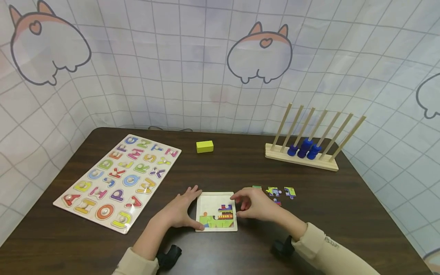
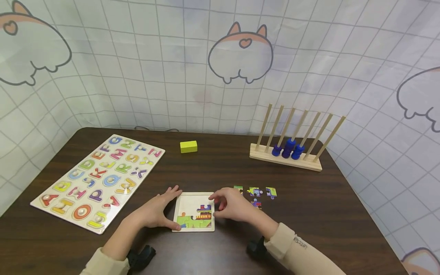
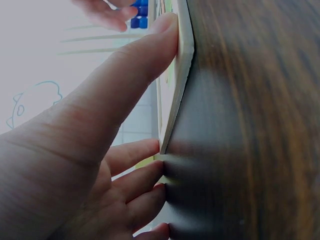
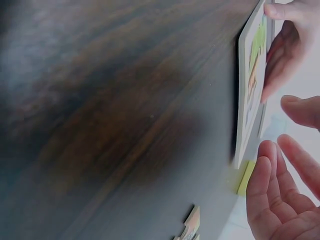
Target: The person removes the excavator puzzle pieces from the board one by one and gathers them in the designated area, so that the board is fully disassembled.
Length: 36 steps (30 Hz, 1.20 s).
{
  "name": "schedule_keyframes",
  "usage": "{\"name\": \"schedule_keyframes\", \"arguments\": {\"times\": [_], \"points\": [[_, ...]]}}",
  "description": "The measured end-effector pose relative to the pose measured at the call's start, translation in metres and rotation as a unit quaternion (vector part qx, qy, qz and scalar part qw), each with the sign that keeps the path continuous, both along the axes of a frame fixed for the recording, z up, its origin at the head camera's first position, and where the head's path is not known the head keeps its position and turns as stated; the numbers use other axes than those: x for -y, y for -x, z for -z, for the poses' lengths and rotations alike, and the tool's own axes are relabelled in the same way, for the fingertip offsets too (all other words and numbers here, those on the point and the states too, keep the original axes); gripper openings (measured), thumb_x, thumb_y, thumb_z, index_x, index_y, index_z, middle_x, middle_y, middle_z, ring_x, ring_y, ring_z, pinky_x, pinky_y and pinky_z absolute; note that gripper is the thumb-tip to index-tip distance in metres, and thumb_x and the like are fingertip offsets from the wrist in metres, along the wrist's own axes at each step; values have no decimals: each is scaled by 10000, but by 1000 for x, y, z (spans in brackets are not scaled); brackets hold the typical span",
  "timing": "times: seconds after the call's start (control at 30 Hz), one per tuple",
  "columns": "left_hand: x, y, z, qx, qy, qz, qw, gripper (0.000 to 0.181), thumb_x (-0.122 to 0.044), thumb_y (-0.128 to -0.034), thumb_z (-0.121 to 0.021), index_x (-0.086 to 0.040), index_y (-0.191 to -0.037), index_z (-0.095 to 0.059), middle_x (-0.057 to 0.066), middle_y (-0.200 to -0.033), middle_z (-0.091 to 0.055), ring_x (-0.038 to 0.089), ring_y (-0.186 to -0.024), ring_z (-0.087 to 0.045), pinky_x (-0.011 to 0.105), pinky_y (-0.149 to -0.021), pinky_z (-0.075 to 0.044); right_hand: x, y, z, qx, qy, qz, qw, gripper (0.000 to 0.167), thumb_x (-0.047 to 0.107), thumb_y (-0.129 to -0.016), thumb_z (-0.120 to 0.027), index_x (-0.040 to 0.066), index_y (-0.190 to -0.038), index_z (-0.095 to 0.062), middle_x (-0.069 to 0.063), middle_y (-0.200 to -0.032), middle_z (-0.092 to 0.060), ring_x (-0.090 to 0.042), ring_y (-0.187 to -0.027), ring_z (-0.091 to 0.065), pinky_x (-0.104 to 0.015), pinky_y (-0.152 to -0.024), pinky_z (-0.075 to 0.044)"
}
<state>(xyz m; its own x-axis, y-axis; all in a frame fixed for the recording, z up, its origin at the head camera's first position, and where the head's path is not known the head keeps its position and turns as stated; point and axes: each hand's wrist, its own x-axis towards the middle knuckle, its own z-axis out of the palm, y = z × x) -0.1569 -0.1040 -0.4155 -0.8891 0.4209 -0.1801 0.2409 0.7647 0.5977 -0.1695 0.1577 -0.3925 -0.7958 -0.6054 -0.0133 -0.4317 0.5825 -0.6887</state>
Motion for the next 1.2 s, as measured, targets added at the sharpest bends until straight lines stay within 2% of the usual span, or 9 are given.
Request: {"name": "schedule_keyframes", "arguments": {"times": [0.37,0.73,1.2], "points": [[1,1,3,-7,0,-13,10000,1020,-431,-579,-840,-49,-1396,-364,120,-1481,-254,286,-1369,-172,520,-1078,-159,13,8,7,-42,-218,-120,9997,367,110,-699,-784,19,-1034,-666,-27,-824,-589,-66,-589,-493,-199,-532,-465],[0,1,2,53,6,-70,10000,1016,-432,-580,-839,-60,-1398,-366,111,-1483,-253,281,-1370,-169,527,-1076,-158,22,9,4,153,-434,-52,9989,364,96,-685,-796,-2,-1012,-669,-38,-823,-592,-120,-584,-497,-199,-511,-434],[1,1,2,-3,-43,-31,10000,1014,-423,-582,-841,-49,-1396,-365,118,-1481,-255,290,-1368,-174,527,-1075,-160,27,9,2,36,-872,-375,9955,300,87,-708,-780,29,-989,-695,-29,-795,-543,-107,-582,-452,-200,-498,-420]]}}
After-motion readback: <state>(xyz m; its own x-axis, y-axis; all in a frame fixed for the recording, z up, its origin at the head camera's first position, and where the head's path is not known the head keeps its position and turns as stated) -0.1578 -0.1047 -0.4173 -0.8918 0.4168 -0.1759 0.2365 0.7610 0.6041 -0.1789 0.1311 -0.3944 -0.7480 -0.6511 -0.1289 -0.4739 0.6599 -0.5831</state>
